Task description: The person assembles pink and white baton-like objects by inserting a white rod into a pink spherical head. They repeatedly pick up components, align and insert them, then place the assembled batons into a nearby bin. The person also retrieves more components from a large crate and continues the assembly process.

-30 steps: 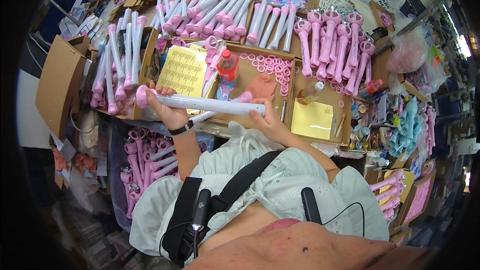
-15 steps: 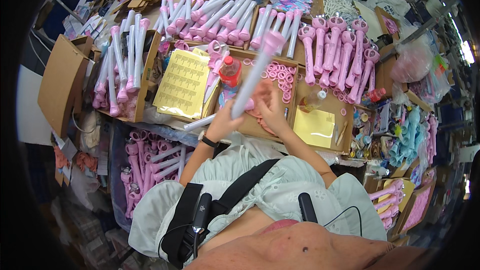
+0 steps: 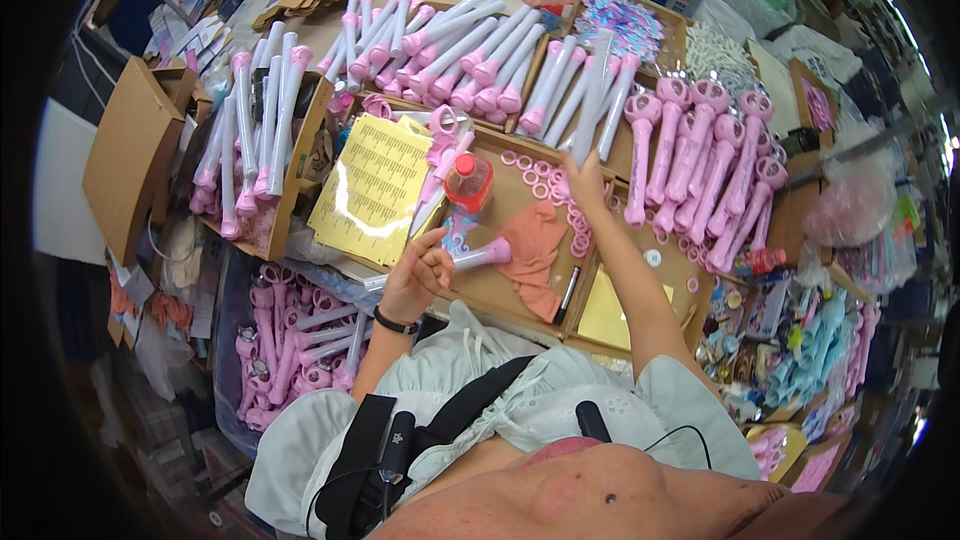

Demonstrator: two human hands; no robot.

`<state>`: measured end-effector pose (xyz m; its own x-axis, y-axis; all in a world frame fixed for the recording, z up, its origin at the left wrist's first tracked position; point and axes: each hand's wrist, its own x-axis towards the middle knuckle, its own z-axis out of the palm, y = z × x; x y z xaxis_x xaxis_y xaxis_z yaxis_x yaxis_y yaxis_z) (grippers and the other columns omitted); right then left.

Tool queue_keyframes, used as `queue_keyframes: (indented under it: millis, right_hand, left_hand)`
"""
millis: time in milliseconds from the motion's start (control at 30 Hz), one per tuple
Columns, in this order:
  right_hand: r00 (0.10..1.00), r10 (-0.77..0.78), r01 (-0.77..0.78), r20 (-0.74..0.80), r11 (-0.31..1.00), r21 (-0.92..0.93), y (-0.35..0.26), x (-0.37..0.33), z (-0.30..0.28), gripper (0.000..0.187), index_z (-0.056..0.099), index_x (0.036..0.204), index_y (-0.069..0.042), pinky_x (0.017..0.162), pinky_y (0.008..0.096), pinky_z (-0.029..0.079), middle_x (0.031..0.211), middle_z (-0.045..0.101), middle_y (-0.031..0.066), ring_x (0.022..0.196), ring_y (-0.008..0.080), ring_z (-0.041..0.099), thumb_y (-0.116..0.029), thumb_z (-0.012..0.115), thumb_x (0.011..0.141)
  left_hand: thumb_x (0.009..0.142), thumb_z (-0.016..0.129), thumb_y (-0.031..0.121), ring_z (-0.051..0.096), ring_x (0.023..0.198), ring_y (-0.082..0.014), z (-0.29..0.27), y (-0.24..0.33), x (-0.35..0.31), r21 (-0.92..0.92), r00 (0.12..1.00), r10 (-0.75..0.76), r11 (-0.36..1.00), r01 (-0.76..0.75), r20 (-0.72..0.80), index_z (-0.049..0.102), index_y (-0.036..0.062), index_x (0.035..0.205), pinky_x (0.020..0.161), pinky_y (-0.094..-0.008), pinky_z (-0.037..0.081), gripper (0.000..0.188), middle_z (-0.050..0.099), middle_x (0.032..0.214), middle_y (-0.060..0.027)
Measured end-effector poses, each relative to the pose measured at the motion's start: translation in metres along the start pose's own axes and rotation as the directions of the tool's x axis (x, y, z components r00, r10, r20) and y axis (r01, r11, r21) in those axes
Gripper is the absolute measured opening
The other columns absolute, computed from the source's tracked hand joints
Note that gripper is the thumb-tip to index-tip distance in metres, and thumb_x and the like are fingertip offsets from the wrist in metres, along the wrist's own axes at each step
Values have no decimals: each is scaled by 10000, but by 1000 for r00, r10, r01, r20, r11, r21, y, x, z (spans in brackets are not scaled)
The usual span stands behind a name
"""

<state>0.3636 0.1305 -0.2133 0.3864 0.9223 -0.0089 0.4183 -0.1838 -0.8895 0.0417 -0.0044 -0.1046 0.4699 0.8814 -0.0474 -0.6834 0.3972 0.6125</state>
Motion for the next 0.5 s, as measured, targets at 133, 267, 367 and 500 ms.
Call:
queue_keyframes:
  millis: [133,267,367,500]
  right_hand:
    - [984,60,-67,-170,997,-35,15,95,46,631,404,1103,125,844,424,437,1038,554,324,949,432,572,-345,649,761]
    - [991,89,-76,-101,989,128,41,144,80,658,340,1183,147,905,419,420,1052,547,314,984,418,558,-276,630,769]
    - [980,-20,9,-199,999,-52,56,156,100,645,363,1175,151,930,431,400,1068,532,323,1027,423,528,-293,624,786]
    - [971,-190,132,-143,932,-338,56,133,97,540,509,1051,149,925,447,383,1083,521,327,1018,445,500,-334,598,826]
  left_hand:
    - [968,421,302,561,810,-114,-19,-11,-13,369,932,-144,890,269,-333,446,31,1254,738,-243,453,394,592,978,-71]
    - [951,481,261,560,847,-103,-31,-36,-56,362,784,-233,788,499,-575,488,39,1201,775,-235,452,334,579,1018,-42]
    - [947,489,273,564,835,-103,-40,-51,-91,267,679,-214,805,530,-702,483,24,1184,773,-239,470,344,586,997,-53]
    - [878,559,199,570,815,-183,-49,-60,-111,780,775,200,364,509,-599,555,27,1051,743,-320,462,244,589,930,-75]
